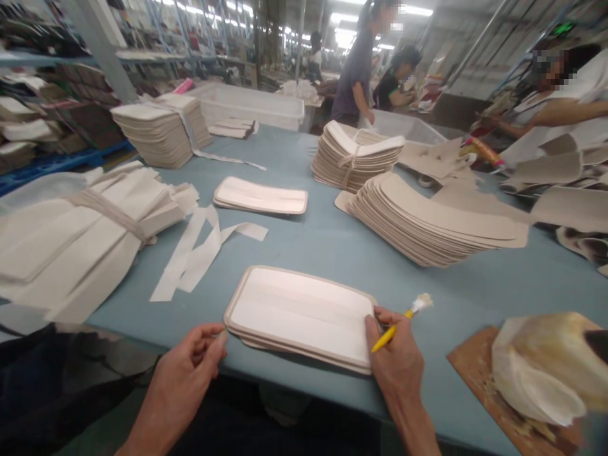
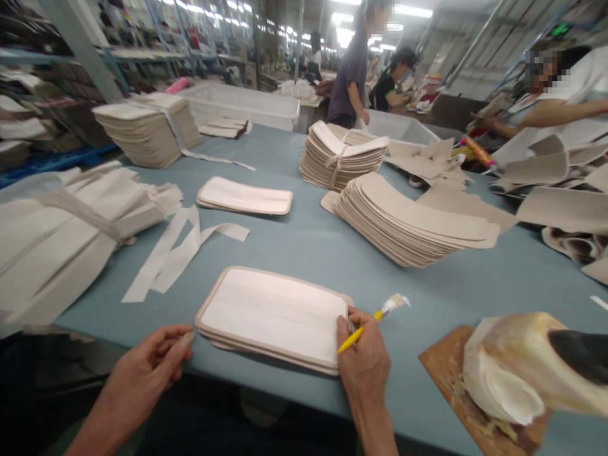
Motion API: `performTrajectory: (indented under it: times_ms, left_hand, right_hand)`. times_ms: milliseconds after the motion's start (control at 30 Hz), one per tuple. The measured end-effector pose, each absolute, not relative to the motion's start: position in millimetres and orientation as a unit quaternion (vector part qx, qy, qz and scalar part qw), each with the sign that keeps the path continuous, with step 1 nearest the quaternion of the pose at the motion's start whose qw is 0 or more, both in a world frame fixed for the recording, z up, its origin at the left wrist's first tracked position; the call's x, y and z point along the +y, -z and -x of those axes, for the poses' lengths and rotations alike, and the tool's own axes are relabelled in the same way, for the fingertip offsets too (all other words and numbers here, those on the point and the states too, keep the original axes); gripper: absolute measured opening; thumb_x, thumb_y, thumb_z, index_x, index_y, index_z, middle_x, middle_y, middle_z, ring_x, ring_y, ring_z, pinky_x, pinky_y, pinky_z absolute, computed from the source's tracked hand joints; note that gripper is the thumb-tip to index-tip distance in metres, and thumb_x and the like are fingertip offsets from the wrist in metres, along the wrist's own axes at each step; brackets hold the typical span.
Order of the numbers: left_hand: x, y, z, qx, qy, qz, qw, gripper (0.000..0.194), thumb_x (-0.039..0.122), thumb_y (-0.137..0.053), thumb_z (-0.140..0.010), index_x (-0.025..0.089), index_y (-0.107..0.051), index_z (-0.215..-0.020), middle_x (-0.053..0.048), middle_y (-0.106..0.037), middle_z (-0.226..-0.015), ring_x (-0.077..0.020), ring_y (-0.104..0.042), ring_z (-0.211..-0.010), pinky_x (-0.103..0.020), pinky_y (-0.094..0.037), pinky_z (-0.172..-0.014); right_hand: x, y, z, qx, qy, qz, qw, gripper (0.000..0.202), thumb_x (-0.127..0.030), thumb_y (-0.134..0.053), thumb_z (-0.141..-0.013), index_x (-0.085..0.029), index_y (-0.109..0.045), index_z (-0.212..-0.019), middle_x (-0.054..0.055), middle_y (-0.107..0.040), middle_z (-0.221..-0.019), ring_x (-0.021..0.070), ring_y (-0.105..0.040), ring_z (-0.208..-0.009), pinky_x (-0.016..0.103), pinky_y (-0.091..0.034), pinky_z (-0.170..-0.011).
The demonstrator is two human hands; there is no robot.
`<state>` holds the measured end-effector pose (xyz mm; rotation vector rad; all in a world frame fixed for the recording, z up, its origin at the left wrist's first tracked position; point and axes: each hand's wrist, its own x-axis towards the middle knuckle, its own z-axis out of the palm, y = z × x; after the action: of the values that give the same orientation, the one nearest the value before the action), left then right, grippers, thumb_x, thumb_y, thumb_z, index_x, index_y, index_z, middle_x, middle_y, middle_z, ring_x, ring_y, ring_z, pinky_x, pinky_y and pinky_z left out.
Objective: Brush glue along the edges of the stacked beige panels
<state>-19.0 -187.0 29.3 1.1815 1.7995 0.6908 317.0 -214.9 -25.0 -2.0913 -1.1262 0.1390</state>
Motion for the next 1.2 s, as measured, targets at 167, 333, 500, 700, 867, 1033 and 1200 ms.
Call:
performTrajectory:
  times_ms: [167,333,500,700,867,1033,1200]
  left_hand:
    - [-203,-22,-10,0.637,-0.291,-0.395,0.594,0.078,0.079,-0.079,-0.054,0.017,-0.07,-0.101,-0.004,-0.07,-0.07,-0.0195,-0.061,-0.051,-0.029,-0.047,-0.041]
    - [-204,-1,-24,0.591,-0.337,-0.35,0.644,0.065,0.07,-0.083,-0.064,0.017,-0.072,-0.1,-0.005,-0.072,-0.073,-0.0171,-0.064,-0.053,-0.024,-0.047,-0.041]
    - [-203,11,-23,0.578,-0.339,-0.296,0.681,0.064,0.067,-0.087,-0.063,0.016,-0.073,-0.1,-0.007,-0.074,-0.076,-0.0187,-0.067,-0.058,-0.024,-0.048,-0.042]
    - [-201,1,-36,0.568,-0.339,-0.22,0.717,0.073,0.067,-0.095,-0.05,0.015,-0.074,-0.096,-0.01,-0.078,-0.082,-0.0229,-0.073,-0.066,-0.026,-0.053,-0.045]
    - [-206,-21,-52,0.561,-0.37,-0.191,0.715,0.065,0.062,-0.095,-0.054,0.016,-0.075,-0.096,-0.017,-0.08,-0.105,-0.0273,-0.078,-0.083,-0.028,-0.057,-0.056]
    - [-213,-23,-59,0.56,-0.399,-0.153,0.71,0.063,0.059,-0.098,-0.051,0.017,-0.075,-0.091,-0.014,-0.081,-0.099,-0.0275,-0.078,-0.083,-0.027,-0.058,-0.056]
    - [-212,-21,-65,0.569,-0.453,-0.162,0.667,0.065,0.062,-0.097,-0.05,0.015,-0.076,-0.09,-0.011,-0.08,-0.09,-0.027,-0.078,-0.082,-0.026,-0.058,-0.054]
  right_hand:
    - [-214,27,-317,-0.465,-0.047,0.791,0.394,0.035,-0.06,-0.052,-0.092,-0.025,-0.054,-0.098,0.014,-0.076,-0.12,0.0308,-0.072,-0.107,0.042,-0.052,-0.089]
    - [-212,32,-323,-0.506,-0.067,0.762,0.399,0.032,-0.055,-0.054,-0.093,-0.025,-0.054,-0.103,0.013,-0.071,-0.135,0.0308,-0.068,-0.119,0.047,-0.051,-0.099]
    - [-197,23,-335,-0.577,-0.071,0.718,0.382,0.021,-0.044,-0.058,-0.094,-0.025,-0.056,-0.103,0.011,-0.071,-0.134,0.0306,-0.065,-0.12,0.051,-0.048,-0.104]
    - [-155,5,-322,-0.661,-0.109,0.634,0.386,0.014,-0.033,-0.064,-0.093,-0.024,-0.059,-0.103,0.007,-0.075,-0.118,0.0264,-0.067,-0.109,0.047,-0.05,-0.1]
    - [-140,7,-300,-0.675,-0.136,0.611,0.39,0.013,-0.034,-0.062,-0.095,-0.025,-0.058,-0.103,0.007,-0.076,-0.116,0.0236,-0.07,-0.107,0.041,-0.054,-0.096]
    - [-145,10,-298,-0.677,-0.136,0.605,0.396,0.014,-0.036,-0.062,-0.094,-0.025,-0.056,-0.1,0.008,-0.077,-0.119,0.0247,-0.071,-0.107,0.043,-0.054,-0.097]
    - [-146,8,-298,-0.677,-0.148,0.602,0.396,0.016,-0.041,-0.062,-0.094,-0.026,-0.056,-0.097,0.008,-0.078,-0.118,0.0259,-0.073,-0.105,0.044,-0.055,-0.095]
